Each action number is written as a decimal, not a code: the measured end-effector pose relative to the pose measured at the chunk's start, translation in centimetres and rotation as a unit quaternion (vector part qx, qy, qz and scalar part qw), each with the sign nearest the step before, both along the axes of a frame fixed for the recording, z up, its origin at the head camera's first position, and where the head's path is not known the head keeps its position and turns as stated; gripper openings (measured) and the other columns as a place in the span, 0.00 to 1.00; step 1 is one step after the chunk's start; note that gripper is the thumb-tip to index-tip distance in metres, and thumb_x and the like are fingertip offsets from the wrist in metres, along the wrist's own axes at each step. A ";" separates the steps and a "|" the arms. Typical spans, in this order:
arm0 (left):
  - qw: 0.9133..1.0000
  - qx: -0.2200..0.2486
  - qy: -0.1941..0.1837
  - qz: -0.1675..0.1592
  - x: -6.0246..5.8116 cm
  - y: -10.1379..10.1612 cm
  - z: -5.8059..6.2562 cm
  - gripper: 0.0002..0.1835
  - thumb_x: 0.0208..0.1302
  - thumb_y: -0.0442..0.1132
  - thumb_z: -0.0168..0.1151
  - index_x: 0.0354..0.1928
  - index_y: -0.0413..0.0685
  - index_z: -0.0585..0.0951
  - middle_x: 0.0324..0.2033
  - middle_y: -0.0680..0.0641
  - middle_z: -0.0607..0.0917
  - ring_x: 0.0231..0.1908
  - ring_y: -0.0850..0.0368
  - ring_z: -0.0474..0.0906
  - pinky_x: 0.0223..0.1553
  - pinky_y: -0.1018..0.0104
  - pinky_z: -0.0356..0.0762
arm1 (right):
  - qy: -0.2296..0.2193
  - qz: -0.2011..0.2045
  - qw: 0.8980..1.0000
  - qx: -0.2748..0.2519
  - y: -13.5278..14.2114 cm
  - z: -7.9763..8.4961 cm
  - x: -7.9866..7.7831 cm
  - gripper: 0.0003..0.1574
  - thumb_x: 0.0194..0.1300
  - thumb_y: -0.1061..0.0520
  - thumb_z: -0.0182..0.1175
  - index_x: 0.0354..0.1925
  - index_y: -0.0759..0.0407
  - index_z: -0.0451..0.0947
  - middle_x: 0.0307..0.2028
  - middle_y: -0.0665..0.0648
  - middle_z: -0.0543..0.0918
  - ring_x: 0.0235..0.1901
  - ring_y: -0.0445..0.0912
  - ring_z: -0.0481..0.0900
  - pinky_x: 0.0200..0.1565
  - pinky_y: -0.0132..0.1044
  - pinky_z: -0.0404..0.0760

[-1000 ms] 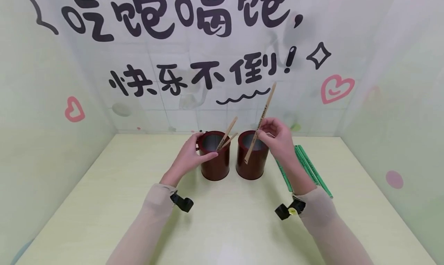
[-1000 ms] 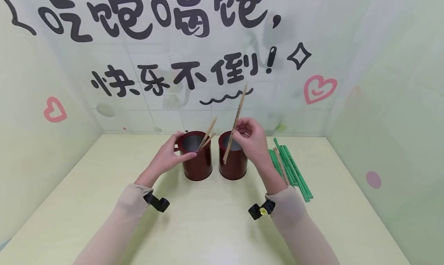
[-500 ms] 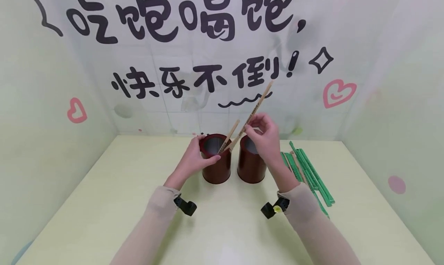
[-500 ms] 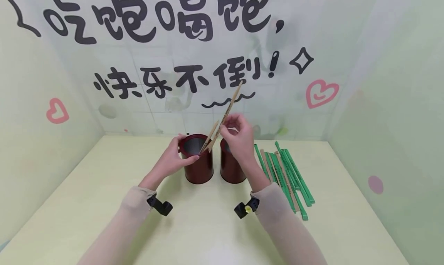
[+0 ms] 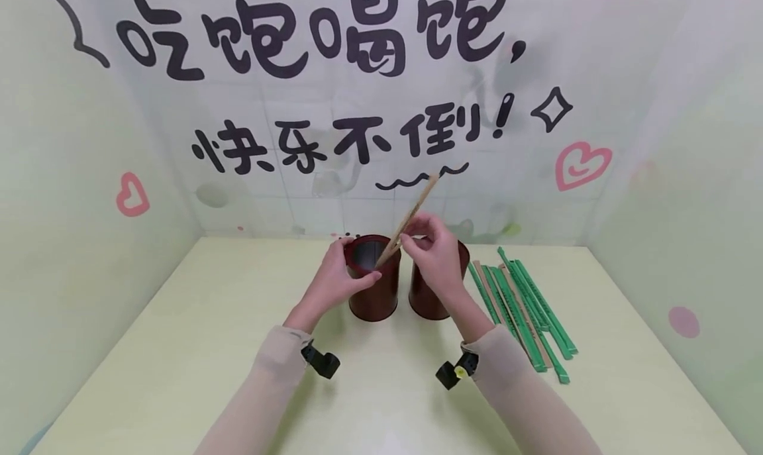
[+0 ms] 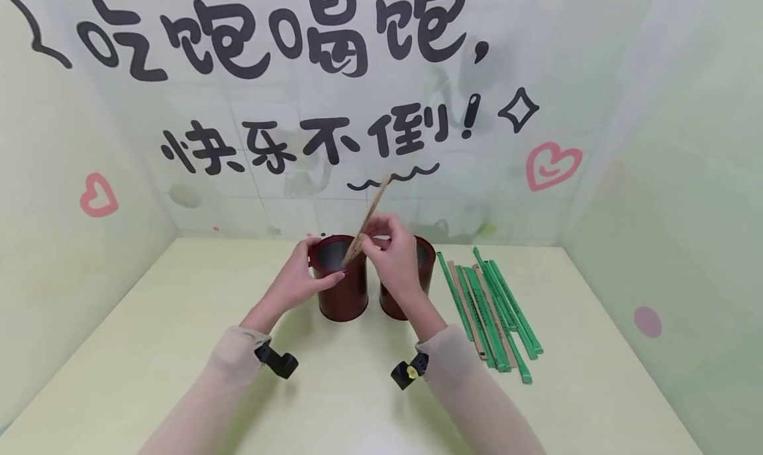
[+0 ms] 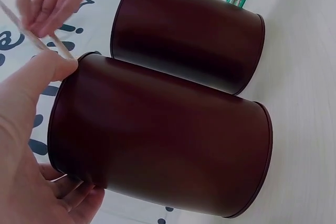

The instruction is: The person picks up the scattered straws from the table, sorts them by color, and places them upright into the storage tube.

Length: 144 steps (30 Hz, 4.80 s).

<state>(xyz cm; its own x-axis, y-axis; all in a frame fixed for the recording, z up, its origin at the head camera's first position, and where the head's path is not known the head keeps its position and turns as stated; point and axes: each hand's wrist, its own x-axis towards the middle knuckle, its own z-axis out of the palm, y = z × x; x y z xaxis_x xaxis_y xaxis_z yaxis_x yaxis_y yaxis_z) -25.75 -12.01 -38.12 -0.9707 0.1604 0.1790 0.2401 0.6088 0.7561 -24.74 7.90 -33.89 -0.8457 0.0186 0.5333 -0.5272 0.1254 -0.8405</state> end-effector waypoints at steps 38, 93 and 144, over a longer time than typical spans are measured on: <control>1.000 0.009 -0.002 -0.009 -0.6 0.2 0.5 0.48 0.58 0.48 0.71 0.72 0.36 0.55 0.66 0.35 0.66 0.65 0.40 0.67 0.64 0.46 0.74 | -0.074 -0.123 0.975 0.170 14.8 -2.0 1.2 0.13 0.68 0.64 0.60 0.49 0.68 0.79 0.43 0.67 0.84 0.34 0.28 0.76 0.40 0.15 0.77; 1.000 0.014 -0.006 -0.017 -0.5 0.4 -0.1 0.47 0.58 0.45 0.72 0.71 0.35 0.56 0.67 0.34 0.66 0.66 0.40 0.67 0.65 0.45 0.73 | -0.296 -0.084 0.872 0.381 22.5 -9.2 0.4 0.11 0.66 0.60 0.60 0.38 0.70 0.82 0.29 0.61 0.86 0.27 0.45 0.80 0.33 0.39 0.79; 1.000 0.009 -0.011 -0.014 -0.4 0.5 -0.1 0.47 0.58 0.47 0.71 0.72 0.35 0.56 0.66 0.34 0.66 0.66 0.40 0.67 0.65 0.45 0.72 | -0.285 0.005 0.930 0.232 21.1 -6.3 0.9 0.13 0.67 0.64 0.53 0.46 0.73 0.73 0.35 0.56 0.82 0.32 0.39 0.79 0.43 0.42 0.86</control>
